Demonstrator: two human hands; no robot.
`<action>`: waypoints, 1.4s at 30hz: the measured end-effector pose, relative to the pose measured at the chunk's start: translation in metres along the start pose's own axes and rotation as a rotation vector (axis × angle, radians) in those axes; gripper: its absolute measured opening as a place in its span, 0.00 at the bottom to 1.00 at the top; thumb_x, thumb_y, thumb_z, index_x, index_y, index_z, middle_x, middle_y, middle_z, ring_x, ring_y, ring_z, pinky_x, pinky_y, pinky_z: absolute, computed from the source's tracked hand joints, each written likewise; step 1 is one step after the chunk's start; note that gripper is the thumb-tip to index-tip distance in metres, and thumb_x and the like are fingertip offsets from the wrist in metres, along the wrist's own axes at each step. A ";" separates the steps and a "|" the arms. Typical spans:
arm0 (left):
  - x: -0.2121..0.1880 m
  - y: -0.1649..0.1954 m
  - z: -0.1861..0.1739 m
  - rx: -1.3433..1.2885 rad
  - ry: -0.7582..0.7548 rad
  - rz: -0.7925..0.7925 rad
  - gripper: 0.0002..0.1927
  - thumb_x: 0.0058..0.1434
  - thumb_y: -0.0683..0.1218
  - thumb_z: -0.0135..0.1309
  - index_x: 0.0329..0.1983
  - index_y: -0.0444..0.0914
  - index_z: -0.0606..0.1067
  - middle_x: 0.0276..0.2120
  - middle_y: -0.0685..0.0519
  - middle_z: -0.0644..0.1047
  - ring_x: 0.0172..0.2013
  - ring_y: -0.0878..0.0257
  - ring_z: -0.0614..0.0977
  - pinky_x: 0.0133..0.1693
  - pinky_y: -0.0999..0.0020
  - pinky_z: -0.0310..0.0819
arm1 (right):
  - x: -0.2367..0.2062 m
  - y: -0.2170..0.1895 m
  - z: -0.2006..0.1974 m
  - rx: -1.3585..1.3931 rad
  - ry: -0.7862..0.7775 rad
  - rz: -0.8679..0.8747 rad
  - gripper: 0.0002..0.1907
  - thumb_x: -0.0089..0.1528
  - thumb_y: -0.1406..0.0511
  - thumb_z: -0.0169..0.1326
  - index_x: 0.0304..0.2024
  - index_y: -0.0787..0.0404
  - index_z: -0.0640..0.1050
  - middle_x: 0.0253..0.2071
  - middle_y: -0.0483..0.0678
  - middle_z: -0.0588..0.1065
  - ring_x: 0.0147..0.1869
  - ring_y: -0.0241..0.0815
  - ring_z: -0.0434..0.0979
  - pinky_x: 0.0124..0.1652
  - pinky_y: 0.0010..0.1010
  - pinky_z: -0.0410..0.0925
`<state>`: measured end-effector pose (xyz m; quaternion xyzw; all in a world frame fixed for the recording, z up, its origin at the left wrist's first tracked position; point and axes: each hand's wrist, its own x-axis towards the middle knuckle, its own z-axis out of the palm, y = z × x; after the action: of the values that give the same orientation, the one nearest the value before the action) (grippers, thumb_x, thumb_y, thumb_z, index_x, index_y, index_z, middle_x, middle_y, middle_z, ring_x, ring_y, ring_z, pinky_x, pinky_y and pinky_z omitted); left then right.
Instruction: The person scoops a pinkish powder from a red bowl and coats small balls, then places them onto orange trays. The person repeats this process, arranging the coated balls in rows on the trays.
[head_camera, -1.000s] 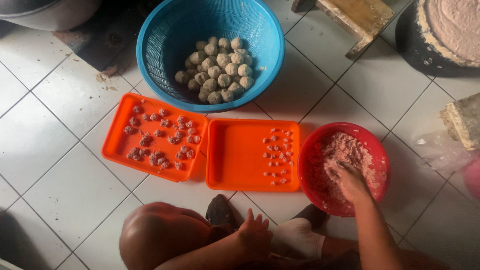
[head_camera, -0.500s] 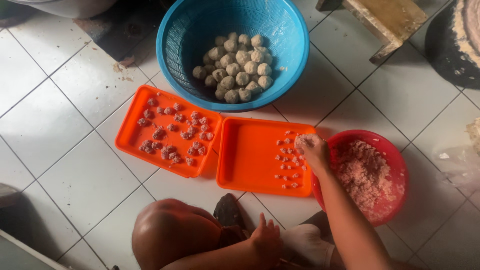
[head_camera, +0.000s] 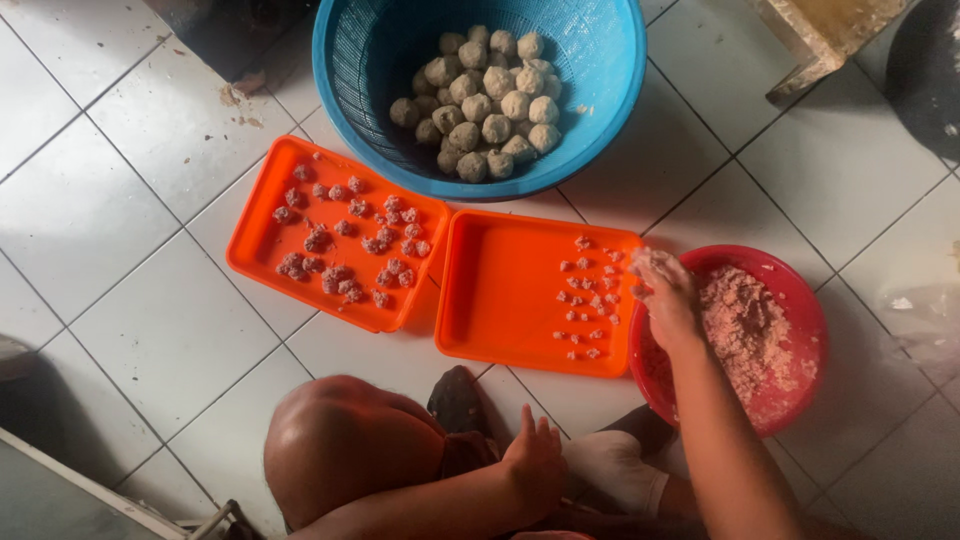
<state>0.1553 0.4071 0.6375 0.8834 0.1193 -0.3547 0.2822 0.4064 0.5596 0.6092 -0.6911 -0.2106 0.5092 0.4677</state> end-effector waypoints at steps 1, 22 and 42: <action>0.000 0.002 -0.001 -0.003 0.003 -0.004 0.34 0.68 0.61 0.45 0.72 0.40 0.64 0.74 0.35 0.53 0.73 0.33 0.53 0.65 0.20 0.36 | -0.006 0.003 -0.013 0.006 0.037 0.009 0.11 0.66 0.66 0.53 0.50 0.60 0.78 0.48 0.43 0.79 0.46 0.32 0.78 0.41 0.24 0.73; 0.010 0.054 0.008 -0.057 0.044 -0.003 0.38 0.64 0.66 0.50 0.68 0.36 0.68 0.72 0.35 0.57 0.72 0.33 0.55 0.66 0.24 0.38 | -0.067 0.127 -0.239 -1.442 0.021 0.162 0.19 0.62 0.57 0.58 0.53 0.57 0.84 0.56 0.57 0.82 0.61 0.54 0.81 0.61 0.42 0.70; 0.008 0.044 0.014 -0.037 0.101 -0.022 0.38 0.62 0.67 0.52 0.65 0.36 0.71 0.71 0.36 0.59 0.71 0.36 0.56 0.66 0.25 0.39 | -0.073 0.129 -0.231 -1.595 -0.043 0.155 0.17 0.66 0.59 0.50 0.48 0.62 0.82 0.51 0.61 0.80 0.57 0.59 0.80 0.58 0.47 0.72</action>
<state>0.1714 0.3632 0.6424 0.8933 0.1495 -0.3105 0.2885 0.5617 0.3422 0.5451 -0.8200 -0.4714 0.2494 -0.2079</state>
